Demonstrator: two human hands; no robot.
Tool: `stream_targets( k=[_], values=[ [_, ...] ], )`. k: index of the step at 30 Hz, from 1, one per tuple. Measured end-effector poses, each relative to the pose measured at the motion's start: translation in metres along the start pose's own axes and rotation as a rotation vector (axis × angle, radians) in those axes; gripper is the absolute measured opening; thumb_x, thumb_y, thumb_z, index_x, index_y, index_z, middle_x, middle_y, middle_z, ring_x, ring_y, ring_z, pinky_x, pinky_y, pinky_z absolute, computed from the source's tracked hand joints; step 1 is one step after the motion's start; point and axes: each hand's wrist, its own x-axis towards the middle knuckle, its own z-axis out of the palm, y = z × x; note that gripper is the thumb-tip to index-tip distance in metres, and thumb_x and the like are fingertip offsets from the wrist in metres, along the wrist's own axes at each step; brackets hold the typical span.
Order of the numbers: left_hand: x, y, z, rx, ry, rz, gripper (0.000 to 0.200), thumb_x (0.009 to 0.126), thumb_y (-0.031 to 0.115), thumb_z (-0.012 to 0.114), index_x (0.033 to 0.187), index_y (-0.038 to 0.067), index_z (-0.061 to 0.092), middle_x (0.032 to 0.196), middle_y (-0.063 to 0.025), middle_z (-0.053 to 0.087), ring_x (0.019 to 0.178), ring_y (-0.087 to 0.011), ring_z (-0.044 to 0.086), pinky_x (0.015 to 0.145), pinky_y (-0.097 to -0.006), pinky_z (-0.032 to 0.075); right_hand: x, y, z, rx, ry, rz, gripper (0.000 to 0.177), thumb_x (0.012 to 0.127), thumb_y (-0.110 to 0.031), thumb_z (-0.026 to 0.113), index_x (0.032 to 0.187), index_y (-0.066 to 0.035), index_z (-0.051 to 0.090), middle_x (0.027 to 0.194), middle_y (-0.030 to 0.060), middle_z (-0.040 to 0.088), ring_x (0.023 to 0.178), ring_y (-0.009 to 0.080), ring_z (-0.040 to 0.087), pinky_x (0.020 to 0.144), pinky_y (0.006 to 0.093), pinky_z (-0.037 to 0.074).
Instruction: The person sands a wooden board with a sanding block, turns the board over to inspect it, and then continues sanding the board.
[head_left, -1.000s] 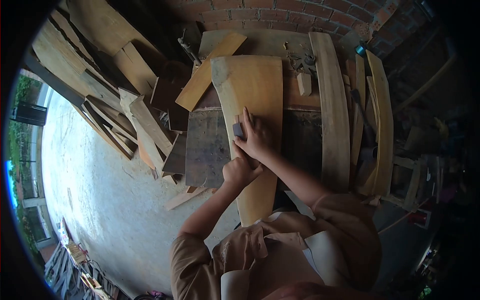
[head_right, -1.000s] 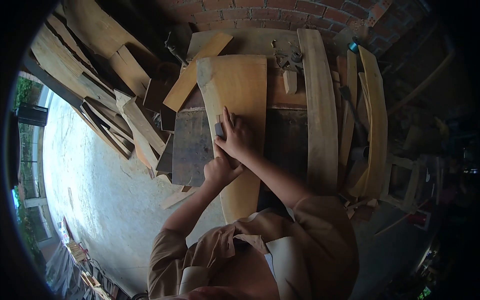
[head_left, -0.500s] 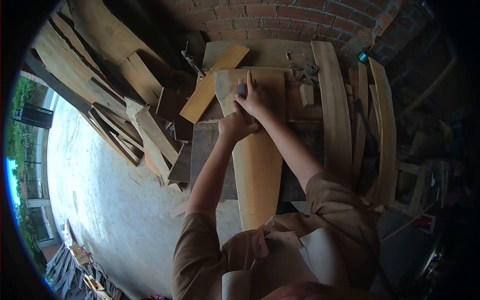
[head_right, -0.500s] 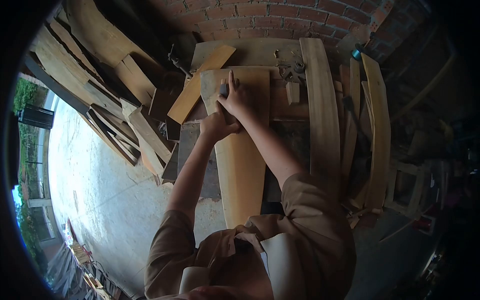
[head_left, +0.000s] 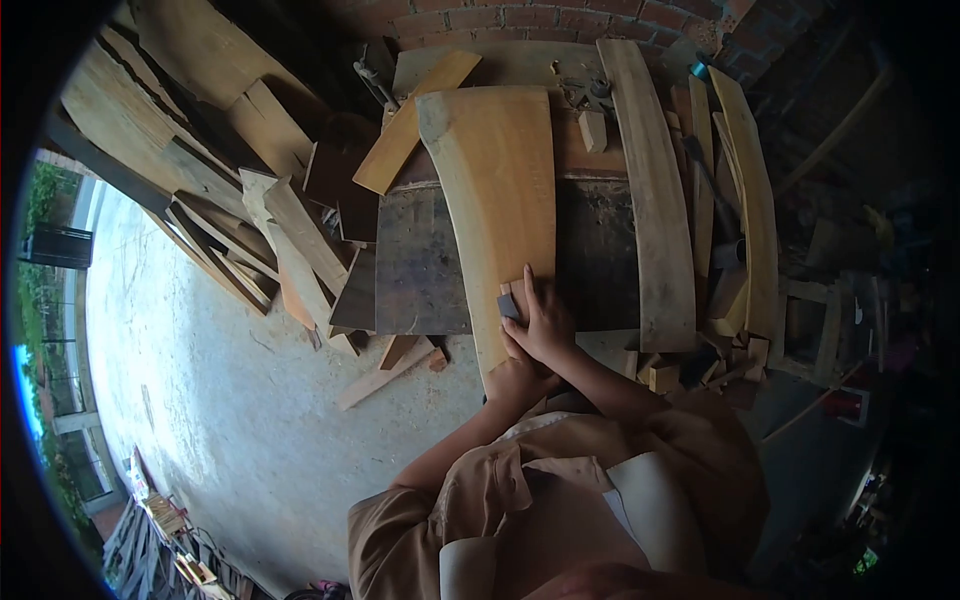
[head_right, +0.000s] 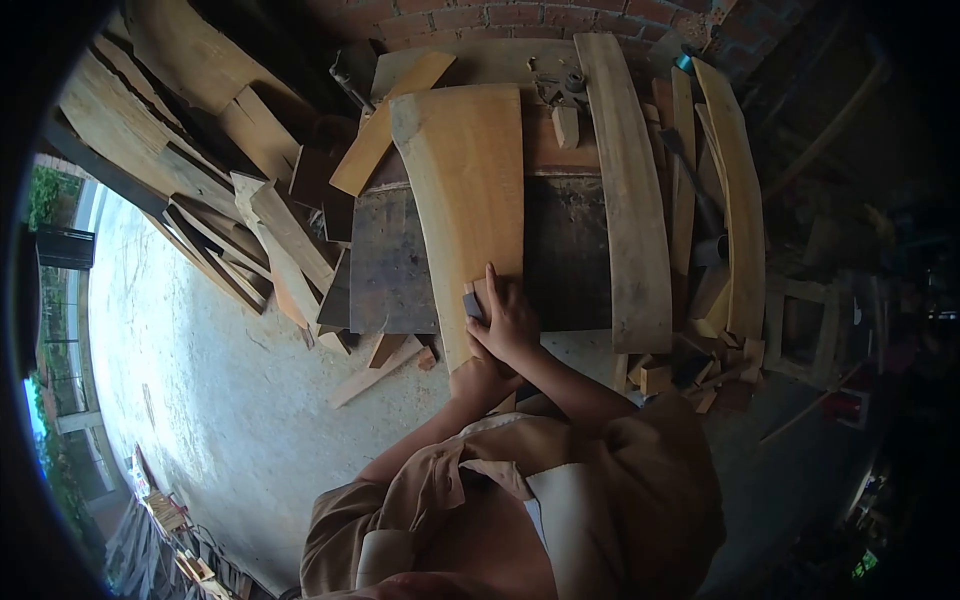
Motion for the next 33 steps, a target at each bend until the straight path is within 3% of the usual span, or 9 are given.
stream_targets(
  k=[4, 10, 14, 17, 22, 24, 27, 30, 33],
  values=[
    [0.043, 0.008, -0.029, 0.072, -0.072, 0.0, 0.128, 0.057, 0.063, 0.065, 0.129, -0.019, -0.002, 0.07, -0.0158, 0.062, 0.055, -0.0243, 0.063, 0.046, -0.0344, 0.049, 0.043, 0.004, -0.005, 0.051, 0.048, -0.007, 0.093, 0.068, -0.037, 0.067, 0.14, -0.015, 0.012, 0.107, 0.0228, 0.043, 0.088, 0.0381, 0.053, 0.071, 0.0431, 0.047],
    [0.195, 0.033, -0.119, 0.128, 0.053, 0.08, 0.126, 0.054, 0.064, 0.065, 0.129, -0.018, 0.005, 0.075, -0.0179, 0.063, 0.063, -0.0268, 0.065, 0.053, -0.0343, 0.051, 0.224, 0.014, -0.018, 0.03, 0.226, -0.046, 0.094, 0.07, -0.038, 0.066, 0.141, -0.014, 0.01, 0.104, 0.0242, 0.048, 0.087, 0.0367, 0.053, 0.075, 0.0446, 0.046],
    [0.315, 0.058, -0.183, 0.184, 0.04, 0.048, 0.121, 0.054, 0.066, 0.066, 0.126, -0.015, 0.012, 0.09, -0.0209, 0.063, 0.082, -0.0314, 0.063, 0.068, -0.0371, 0.05, 0.373, 0.026, -0.026, 0.146, 0.028, 0.164, 0.091, 0.074, -0.047, 0.058, 0.141, -0.013, 0.007, 0.107, 0.0259, 0.051, 0.092, 0.0361, 0.055, 0.078, 0.0423, 0.045],
    [0.338, 0.07, -0.189, 0.285, 0.156, 0.006, 0.111, 0.056, 0.069, 0.062, 0.12, -0.013, 0.024, 0.092, -0.0195, 0.063, 0.085, -0.0286, 0.064, 0.071, -0.0357, 0.051, 0.393, 0.015, -0.049, 0.036, 0.012, 0.184, 0.092, 0.075, -0.042, 0.059, 0.141, -0.016, 0.0, 0.112, 0.0289, 0.048, 0.099, 0.0393, 0.052, 0.081, 0.043, 0.045],
    [0.266, 0.048, -0.146, 0.213, 0.081, 0.089, 0.114, 0.055, 0.068, 0.064, 0.122, -0.013, 0.02, 0.083, -0.02, 0.064, 0.076, -0.0306, 0.065, 0.064, -0.0375, 0.052, 0.297, 0.013, -0.044, -0.023, -0.023, 0.177, 0.089, 0.076, -0.047, 0.055, 0.141, -0.016, 0.002, 0.113, 0.0295, 0.047, 0.098, 0.0409, 0.052, 0.082, 0.0452, 0.044],
    [0.196, 0.042, -0.118, 0.215, 0.051, 0.067, 0.118, 0.056, 0.067, 0.065, 0.127, -0.013, 0.014, 0.079, -0.0182, 0.064, 0.071, -0.03, 0.065, 0.059, -0.0374, 0.051, 0.224, 0.017, -0.025, -0.058, 0.078, 0.111, 0.089, 0.076, -0.043, 0.058, 0.141, -0.015, 0.004, 0.113, 0.031, 0.044, 0.094, 0.0423, 0.052, 0.079, 0.0462, 0.044],
    [0.086, 0.021, -0.055, 0.153, -0.029, -0.013, 0.127, 0.056, 0.068, 0.064, 0.131, -0.013, 0.001, 0.072, -0.0163, 0.063, 0.063, -0.0281, 0.064, 0.053, -0.0365, 0.051, 0.094, 0.01, -0.015, 0.04, 0.01, 0.065, 0.086, 0.075, -0.04, 0.06, 0.14, -0.014, 0.01, 0.12, 0.0276, 0.039, 0.095, 0.0438, 0.051, 0.076, 0.0461, 0.046],
    [-0.012, -0.003, 0.0, 0.11, -0.089, -0.015, 0.127, 0.058, 0.066, 0.063, 0.13, -0.016, -0.003, 0.065, -0.0125, 0.063, 0.055, -0.0249, 0.063, 0.048, -0.0344, 0.05, -0.022, -0.002, -0.006, -0.064, -0.093, 0.09, 0.087, 0.073, -0.042, 0.062, 0.141, -0.016, 0.013, 0.105, 0.025, 0.043, 0.086, 0.0389, 0.053, 0.069, 0.0442, 0.047],
    [-0.044, -0.018, 0.025, 0.078, -0.122, -0.025, 0.129, 0.057, 0.065, 0.065, 0.13, -0.016, -0.003, 0.065, -0.0115, 0.063, 0.053, -0.0232, 0.062, 0.046, -0.0335, 0.049, -0.067, -0.002, -0.003, -0.007, -0.024, 0.102, 0.09, 0.07, -0.041, 0.064, 0.14, -0.015, 0.014, 0.103, 0.0231, 0.045, 0.086, 0.0371, 0.053, 0.069, 0.0421, 0.047]
  ],
)
